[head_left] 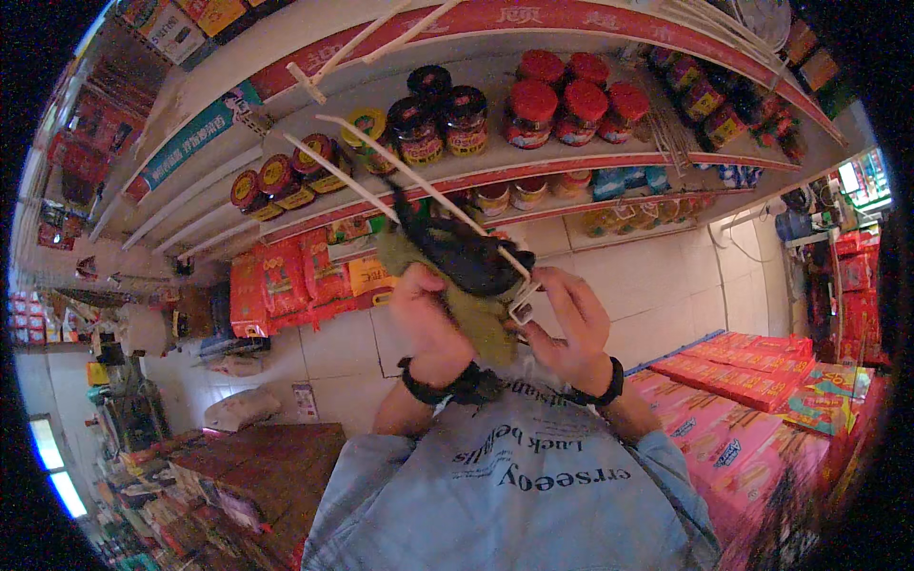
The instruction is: The person repeatedly assembles and disassembles a small white plastic clip with two white rods, using a green cloth to hold the components. The person repeatedly inserts and removes the rods from the clip, handling the parts one at a time.
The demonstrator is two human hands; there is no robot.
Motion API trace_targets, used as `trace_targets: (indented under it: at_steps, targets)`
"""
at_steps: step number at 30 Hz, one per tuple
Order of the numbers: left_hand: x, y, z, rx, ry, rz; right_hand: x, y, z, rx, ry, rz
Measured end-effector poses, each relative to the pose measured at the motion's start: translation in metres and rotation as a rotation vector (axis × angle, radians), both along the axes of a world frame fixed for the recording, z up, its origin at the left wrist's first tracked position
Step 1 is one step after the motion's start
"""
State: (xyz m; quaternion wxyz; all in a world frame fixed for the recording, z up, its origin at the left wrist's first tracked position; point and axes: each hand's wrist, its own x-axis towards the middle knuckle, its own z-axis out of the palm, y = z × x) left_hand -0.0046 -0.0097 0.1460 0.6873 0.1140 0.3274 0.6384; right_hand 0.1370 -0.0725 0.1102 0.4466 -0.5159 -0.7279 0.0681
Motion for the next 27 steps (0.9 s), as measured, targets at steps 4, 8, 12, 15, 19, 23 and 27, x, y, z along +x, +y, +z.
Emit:
trace_targets:
  at_steps: [4, 8, 12, 15, 19, 23, 27]
  targets:
    - [0.000, -0.002, 0.019, 0.147, 0.031, -0.201, -0.001, 0.004, 0.002, 0.031, 0.007, -0.068]
    - [-0.015, 0.015, -0.015, -0.117, -0.015, -0.121, 0.000, -0.002, 0.006, 0.078, -0.063, -0.020]
    - [-0.055, 0.035, -0.018, 0.022, 0.075, 0.047, 0.015, -0.027, 0.000, 0.064, -0.129, 0.009]
    - [-0.069, 0.048, 0.001, 0.035, 0.185, 0.055, 0.029, -0.045, -0.004, 0.032, -0.219, 0.044]
    - [-0.072, 0.041, -0.005, 0.178, 0.472, 0.157, 0.030, -0.048, -0.005, 0.068, -0.260, 0.092]
    - [-0.065, 0.046, -0.008, 0.022, 0.258, 0.113, 0.031, -0.050, -0.006, 0.054, -0.273, 0.074]
    - [-0.051, 0.020, -0.042, 0.092, 0.348, 0.166, 0.023, -0.044, -0.008, 0.042, -0.245, 0.073]
